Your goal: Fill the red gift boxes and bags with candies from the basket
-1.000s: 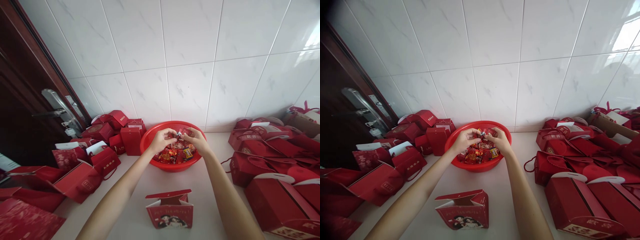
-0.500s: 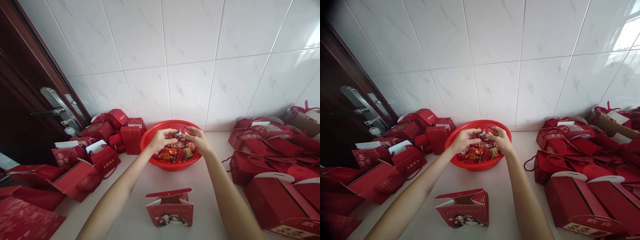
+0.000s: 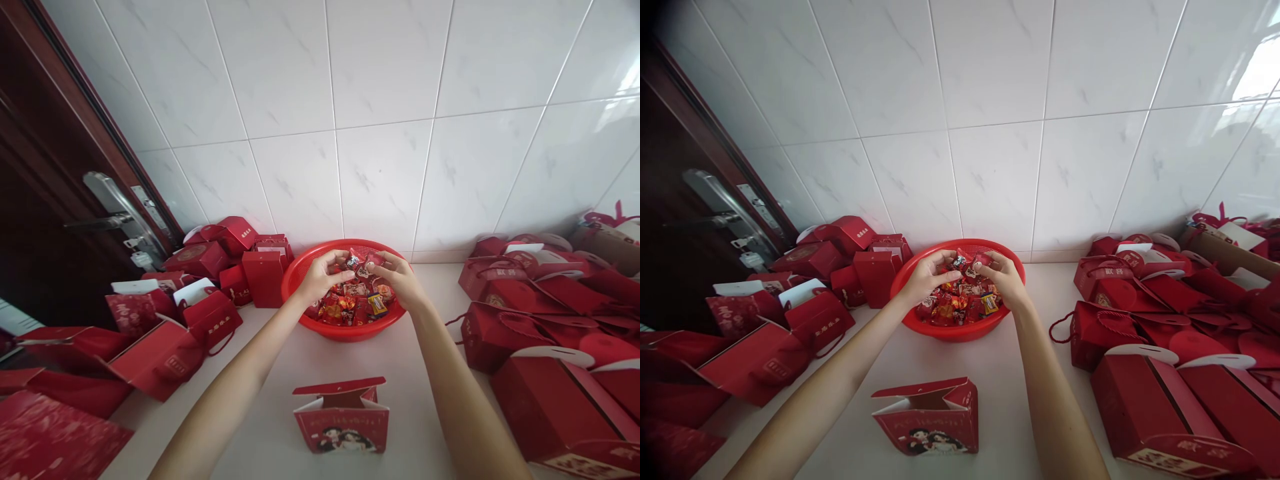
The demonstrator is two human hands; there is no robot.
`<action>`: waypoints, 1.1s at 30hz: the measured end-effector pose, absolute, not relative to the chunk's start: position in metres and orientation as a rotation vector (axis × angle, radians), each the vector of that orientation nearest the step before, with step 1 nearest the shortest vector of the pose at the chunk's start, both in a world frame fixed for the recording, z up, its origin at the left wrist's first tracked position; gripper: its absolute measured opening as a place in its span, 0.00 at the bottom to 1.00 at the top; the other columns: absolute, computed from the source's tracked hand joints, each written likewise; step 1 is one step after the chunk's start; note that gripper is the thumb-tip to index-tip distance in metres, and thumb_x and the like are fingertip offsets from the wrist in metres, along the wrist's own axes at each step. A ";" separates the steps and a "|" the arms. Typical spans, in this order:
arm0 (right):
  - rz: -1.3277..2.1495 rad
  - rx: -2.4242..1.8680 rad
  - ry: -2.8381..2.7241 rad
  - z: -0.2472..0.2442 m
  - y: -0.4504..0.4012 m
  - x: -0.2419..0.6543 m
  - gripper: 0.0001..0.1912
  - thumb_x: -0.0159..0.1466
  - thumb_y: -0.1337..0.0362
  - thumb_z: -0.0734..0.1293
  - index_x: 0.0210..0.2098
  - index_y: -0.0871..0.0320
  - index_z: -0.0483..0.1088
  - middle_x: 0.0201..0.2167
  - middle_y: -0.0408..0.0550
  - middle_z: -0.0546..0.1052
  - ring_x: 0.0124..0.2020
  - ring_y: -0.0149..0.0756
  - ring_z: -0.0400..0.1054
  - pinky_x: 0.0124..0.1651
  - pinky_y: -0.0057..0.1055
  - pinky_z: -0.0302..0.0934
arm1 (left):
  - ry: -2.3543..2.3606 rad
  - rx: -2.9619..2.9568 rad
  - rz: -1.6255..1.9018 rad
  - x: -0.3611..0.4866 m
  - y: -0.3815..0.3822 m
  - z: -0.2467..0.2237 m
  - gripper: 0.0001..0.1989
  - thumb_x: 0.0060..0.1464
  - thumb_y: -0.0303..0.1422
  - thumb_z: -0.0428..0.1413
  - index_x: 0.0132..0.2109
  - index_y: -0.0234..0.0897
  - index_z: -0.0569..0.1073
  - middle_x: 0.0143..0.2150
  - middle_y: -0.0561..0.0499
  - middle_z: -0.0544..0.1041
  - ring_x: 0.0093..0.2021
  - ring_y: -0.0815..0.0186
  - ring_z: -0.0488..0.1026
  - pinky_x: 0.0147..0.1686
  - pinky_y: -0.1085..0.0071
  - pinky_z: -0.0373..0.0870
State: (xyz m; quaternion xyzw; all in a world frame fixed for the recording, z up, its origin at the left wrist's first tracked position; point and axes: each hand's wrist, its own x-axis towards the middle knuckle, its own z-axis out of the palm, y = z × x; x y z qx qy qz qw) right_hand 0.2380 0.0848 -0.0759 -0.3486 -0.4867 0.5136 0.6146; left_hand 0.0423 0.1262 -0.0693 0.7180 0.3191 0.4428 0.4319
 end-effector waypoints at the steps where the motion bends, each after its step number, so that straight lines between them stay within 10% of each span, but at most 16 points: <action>1: 1.190 -0.809 -1.130 -0.076 0.085 0.238 0.17 0.48 0.55 0.80 0.33 0.57 0.77 0.30 0.43 0.79 0.32 0.35 0.73 0.31 0.29 0.68 | 0.802 1.794 1.097 0.043 0.126 -0.070 0.26 0.43 0.40 0.70 0.50 0.36 0.76 0.48 0.46 0.80 0.50 0.57 0.76 0.50 0.62 0.73; 12: 1.296 -0.839 -1.178 -0.074 0.083 0.240 0.23 0.51 0.59 0.80 0.45 0.56 0.77 0.33 0.45 0.81 0.35 0.38 0.74 0.33 0.33 0.72 | 0.736 1.814 0.931 0.044 0.124 -0.071 0.23 0.48 0.45 0.68 0.45 0.33 0.80 0.47 0.42 0.83 0.50 0.52 0.78 0.52 0.58 0.72; 33: 1.250 -0.824 -1.008 -0.074 0.083 0.238 0.19 0.44 0.54 0.81 0.32 0.57 0.81 0.31 0.47 0.83 0.30 0.39 0.76 0.32 0.33 0.70 | 0.758 2.071 0.641 0.057 0.139 -0.050 0.19 0.51 0.40 0.65 0.50 0.38 0.79 0.49 0.46 0.83 0.51 0.55 0.77 0.50 0.64 0.72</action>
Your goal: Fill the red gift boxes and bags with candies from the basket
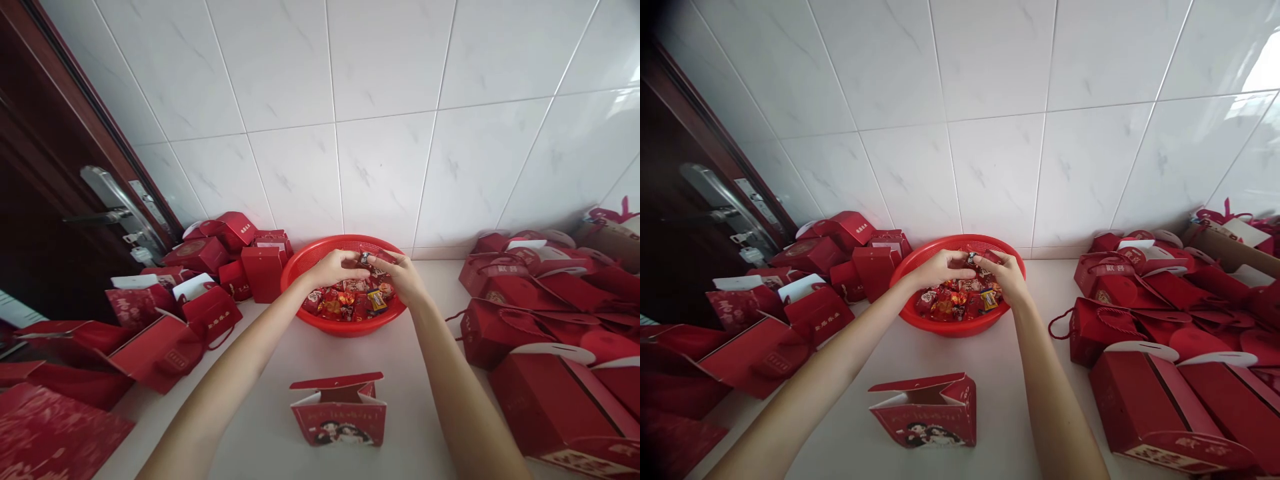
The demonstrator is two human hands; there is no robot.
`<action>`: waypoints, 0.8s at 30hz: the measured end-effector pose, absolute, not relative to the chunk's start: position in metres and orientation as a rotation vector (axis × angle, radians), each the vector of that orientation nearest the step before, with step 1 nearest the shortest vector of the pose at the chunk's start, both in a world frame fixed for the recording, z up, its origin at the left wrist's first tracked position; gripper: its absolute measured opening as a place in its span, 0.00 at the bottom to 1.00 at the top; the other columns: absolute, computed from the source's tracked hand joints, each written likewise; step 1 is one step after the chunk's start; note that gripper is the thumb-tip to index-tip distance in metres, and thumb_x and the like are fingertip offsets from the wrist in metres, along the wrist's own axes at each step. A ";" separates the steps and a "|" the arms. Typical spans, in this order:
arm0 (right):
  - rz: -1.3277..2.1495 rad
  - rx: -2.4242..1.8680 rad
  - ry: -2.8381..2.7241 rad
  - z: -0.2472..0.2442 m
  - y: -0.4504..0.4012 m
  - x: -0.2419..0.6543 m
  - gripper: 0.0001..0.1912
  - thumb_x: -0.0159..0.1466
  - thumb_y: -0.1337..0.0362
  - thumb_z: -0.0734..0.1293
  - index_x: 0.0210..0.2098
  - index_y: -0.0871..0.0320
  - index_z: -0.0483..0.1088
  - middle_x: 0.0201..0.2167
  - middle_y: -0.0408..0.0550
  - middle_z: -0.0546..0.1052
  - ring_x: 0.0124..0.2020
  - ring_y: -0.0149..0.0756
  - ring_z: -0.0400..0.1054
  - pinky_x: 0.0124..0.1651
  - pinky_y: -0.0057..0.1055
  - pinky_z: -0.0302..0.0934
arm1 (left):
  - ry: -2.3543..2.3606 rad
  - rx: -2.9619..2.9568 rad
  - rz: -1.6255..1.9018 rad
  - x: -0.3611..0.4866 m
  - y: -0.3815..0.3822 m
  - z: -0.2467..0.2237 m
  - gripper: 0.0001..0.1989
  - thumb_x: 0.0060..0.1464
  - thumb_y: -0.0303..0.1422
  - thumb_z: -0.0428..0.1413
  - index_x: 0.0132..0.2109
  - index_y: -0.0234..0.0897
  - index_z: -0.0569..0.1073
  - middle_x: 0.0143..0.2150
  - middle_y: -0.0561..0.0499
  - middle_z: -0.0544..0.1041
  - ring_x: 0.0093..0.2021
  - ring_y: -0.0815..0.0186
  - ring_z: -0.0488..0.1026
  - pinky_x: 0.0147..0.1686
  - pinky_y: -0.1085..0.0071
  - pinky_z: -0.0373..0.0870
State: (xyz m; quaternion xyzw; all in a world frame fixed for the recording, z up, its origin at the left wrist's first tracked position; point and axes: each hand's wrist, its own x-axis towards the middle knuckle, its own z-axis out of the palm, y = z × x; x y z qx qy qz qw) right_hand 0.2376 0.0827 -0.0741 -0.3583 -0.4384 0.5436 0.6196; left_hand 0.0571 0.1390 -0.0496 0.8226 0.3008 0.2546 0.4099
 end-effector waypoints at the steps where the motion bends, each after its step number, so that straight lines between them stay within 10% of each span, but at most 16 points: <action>1: 1.229 -0.815 -0.968 -0.075 0.084 0.237 0.19 0.45 0.55 0.81 0.33 0.57 0.81 0.31 0.47 0.83 0.31 0.40 0.76 0.33 0.34 0.70 | 0.809 2.071 0.629 0.057 0.141 -0.050 0.20 0.51 0.38 0.65 0.51 0.38 0.78 0.50 0.46 0.82 0.52 0.56 0.77 0.50 0.65 0.72; 5: 1.167 -0.798 -0.858 -0.076 0.087 0.237 0.16 0.45 0.56 0.81 0.30 0.57 0.79 0.28 0.46 0.82 0.31 0.41 0.77 0.35 0.35 0.71 | 1.054 2.044 0.581 0.048 0.157 -0.056 0.07 0.57 0.33 0.52 0.39 0.39 0.75 0.40 0.49 0.83 0.41 0.61 0.80 0.42 0.67 0.73; 12: 1.106 -0.802 -0.702 -0.073 0.090 0.236 0.16 0.43 0.58 0.80 0.29 0.57 0.79 0.27 0.45 0.82 0.30 0.41 0.77 0.35 0.36 0.73 | 1.477 2.130 0.519 0.044 0.192 -0.061 0.20 0.59 0.41 0.54 0.21 0.40 0.65 0.21 0.49 0.74 0.30 0.57 0.75 0.31 0.67 0.63; 24: 1.110 -0.774 -0.710 -0.074 0.090 0.235 0.14 0.44 0.59 0.80 0.28 0.57 0.78 0.26 0.45 0.81 0.29 0.41 0.77 0.35 0.36 0.73 | 1.537 2.189 0.259 0.047 0.209 -0.082 0.11 0.64 0.38 0.58 0.46 0.35 0.75 0.46 0.47 0.77 0.42 0.64 0.76 0.43 0.63 0.76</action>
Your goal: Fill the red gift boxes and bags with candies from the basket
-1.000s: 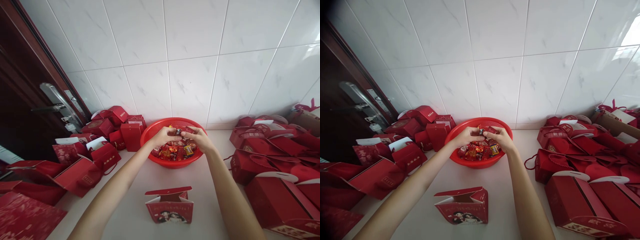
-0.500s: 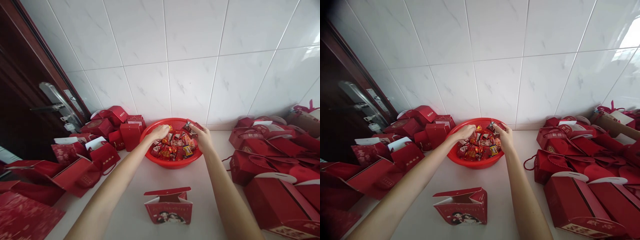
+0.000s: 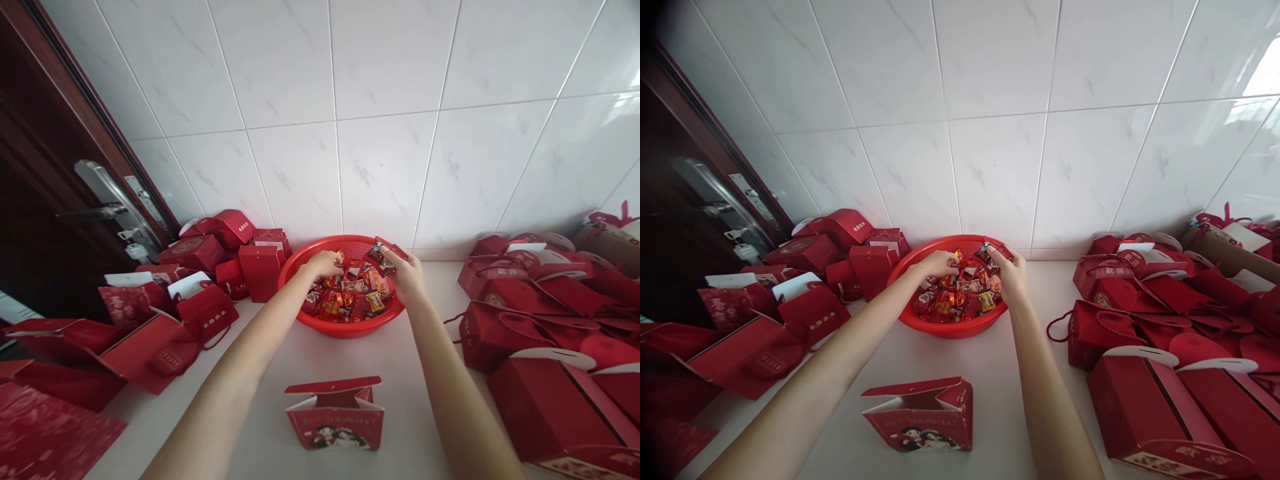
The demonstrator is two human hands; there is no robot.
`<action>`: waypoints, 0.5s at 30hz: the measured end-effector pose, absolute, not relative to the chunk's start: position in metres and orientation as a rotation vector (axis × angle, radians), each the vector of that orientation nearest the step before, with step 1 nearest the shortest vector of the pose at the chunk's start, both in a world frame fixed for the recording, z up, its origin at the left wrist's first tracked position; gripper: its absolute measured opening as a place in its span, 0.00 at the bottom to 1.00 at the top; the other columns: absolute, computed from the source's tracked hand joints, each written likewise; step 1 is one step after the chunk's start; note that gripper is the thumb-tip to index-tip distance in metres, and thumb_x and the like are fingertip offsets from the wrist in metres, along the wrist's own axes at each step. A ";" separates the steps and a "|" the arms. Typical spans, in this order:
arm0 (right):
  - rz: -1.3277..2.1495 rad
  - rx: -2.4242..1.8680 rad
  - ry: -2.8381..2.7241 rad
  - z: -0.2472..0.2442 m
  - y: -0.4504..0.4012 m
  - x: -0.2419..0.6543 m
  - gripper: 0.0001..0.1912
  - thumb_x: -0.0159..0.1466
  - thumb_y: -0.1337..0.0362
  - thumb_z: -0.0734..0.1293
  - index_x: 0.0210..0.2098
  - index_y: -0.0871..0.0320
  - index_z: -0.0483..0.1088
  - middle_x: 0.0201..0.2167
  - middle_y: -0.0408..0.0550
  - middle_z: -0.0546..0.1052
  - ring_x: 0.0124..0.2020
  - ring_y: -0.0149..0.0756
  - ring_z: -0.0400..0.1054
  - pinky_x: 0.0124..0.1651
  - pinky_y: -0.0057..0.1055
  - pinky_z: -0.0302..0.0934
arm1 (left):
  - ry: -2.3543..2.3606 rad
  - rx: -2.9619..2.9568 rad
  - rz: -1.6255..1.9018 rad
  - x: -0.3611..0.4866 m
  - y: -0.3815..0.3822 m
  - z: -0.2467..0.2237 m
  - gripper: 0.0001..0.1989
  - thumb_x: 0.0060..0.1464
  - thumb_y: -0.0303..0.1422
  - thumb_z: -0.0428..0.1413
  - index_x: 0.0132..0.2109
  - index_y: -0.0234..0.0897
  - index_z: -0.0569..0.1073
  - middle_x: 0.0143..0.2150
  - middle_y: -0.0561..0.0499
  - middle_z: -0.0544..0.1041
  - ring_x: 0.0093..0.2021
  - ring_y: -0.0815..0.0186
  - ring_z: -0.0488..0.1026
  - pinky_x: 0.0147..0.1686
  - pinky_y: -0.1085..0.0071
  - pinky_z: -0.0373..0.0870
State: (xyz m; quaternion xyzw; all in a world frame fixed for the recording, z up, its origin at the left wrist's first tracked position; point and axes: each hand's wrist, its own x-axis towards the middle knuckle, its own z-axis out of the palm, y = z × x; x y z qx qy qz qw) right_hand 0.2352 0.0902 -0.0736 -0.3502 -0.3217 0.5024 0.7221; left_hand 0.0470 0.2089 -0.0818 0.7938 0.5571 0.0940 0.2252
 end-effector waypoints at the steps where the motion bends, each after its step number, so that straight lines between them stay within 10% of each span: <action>1: 1.113 -0.774 -0.722 -0.074 0.090 0.235 0.14 0.45 0.59 0.80 0.29 0.57 0.78 0.26 0.45 0.81 0.30 0.42 0.77 0.35 0.37 0.73 | 1.550 2.165 0.260 0.045 0.210 -0.083 0.10 0.64 0.38 0.58 0.46 0.35 0.75 0.45 0.48 0.77 0.42 0.64 0.76 0.42 0.64 0.76; 15: 1.108 -0.803 -0.709 -0.074 0.091 0.236 0.12 0.46 0.58 0.78 0.27 0.57 0.77 0.25 0.46 0.81 0.29 0.43 0.77 0.33 0.36 0.73 | 1.729 1.947 0.694 0.032 0.221 -0.080 0.15 0.65 0.41 0.56 0.49 0.33 0.75 0.47 0.47 0.77 0.44 0.61 0.77 0.44 0.61 0.77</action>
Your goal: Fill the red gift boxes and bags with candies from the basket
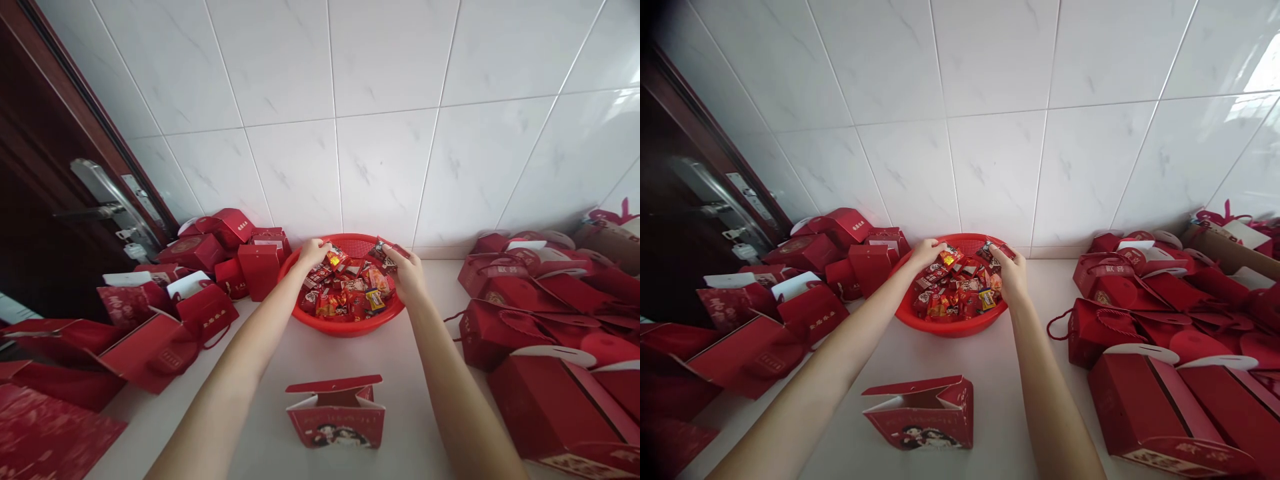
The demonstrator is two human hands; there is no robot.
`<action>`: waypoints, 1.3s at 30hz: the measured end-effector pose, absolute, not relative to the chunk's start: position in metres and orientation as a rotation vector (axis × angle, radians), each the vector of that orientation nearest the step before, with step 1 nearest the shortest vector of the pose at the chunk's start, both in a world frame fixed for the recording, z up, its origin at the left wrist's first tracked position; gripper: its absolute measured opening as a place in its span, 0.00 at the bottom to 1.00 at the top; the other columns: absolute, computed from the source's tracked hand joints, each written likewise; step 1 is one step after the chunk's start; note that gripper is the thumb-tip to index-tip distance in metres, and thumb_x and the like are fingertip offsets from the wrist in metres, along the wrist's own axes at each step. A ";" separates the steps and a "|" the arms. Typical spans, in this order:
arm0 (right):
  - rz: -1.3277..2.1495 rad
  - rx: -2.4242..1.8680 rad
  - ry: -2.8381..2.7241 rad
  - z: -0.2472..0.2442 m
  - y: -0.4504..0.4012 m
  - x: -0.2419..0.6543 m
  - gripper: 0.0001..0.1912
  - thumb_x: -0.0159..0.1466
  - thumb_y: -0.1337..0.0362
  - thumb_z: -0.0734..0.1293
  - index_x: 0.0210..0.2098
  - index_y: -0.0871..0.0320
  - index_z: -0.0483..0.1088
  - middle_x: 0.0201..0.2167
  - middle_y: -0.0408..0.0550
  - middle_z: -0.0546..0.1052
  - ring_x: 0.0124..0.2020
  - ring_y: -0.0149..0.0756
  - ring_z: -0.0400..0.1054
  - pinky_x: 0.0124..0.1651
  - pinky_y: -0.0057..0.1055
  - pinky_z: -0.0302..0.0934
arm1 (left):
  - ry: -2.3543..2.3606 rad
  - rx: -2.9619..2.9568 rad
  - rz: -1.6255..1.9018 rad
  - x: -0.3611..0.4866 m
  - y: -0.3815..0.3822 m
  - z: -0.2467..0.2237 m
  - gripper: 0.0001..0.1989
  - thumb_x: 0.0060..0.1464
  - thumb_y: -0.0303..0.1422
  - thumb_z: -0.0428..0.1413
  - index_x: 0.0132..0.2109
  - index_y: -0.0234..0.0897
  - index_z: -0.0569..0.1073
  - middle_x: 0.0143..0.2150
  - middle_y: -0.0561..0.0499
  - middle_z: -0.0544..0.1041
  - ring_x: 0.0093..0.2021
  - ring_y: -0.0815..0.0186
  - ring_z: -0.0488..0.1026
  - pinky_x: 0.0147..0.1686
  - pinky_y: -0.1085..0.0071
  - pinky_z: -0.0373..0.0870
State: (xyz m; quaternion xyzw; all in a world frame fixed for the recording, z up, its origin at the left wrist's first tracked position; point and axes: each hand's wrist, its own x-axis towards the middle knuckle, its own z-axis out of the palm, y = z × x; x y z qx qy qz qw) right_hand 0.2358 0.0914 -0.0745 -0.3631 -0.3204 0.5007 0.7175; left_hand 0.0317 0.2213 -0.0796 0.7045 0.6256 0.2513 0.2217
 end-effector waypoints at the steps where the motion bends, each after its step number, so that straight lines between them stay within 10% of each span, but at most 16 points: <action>1: 1.106 -0.806 -0.708 -0.075 0.092 0.236 0.12 0.46 0.58 0.78 0.27 0.57 0.77 0.25 0.46 0.81 0.29 0.43 0.77 0.33 0.36 0.73 | 1.707 1.942 0.731 0.032 0.222 -0.080 0.15 0.65 0.42 0.56 0.48 0.32 0.75 0.46 0.48 0.78 0.43 0.61 0.77 0.43 0.61 0.77; 12: 1.109 -0.810 -0.708 -0.074 0.093 0.236 0.10 0.47 0.59 0.76 0.25 0.56 0.75 0.24 0.46 0.81 0.31 0.46 0.78 0.35 0.39 0.74 | 1.579 1.893 0.815 0.035 0.214 -0.077 0.17 0.54 0.36 0.60 0.20 0.37 0.67 0.16 0.58 0.62 0.22 0.68 0.64 0.25 0.70 0.56; 39: 1.096 -0.802 -0.629 -0.070 0.090 0.232 0.10 0.44 0.62 0.77 0.24 0.57 0.76 0.22 0.45 0.81 0.25 0.41 0.76 0.30 0.34 0.72 | 1.203 1.766 1.040 0.042 0.208 -0.075 0.16 0.45 0.40 0.62 0.22 0.38 0.64 0.18 0.60 0.60 0.21 0.71 0.57 0.25 0.72 0.51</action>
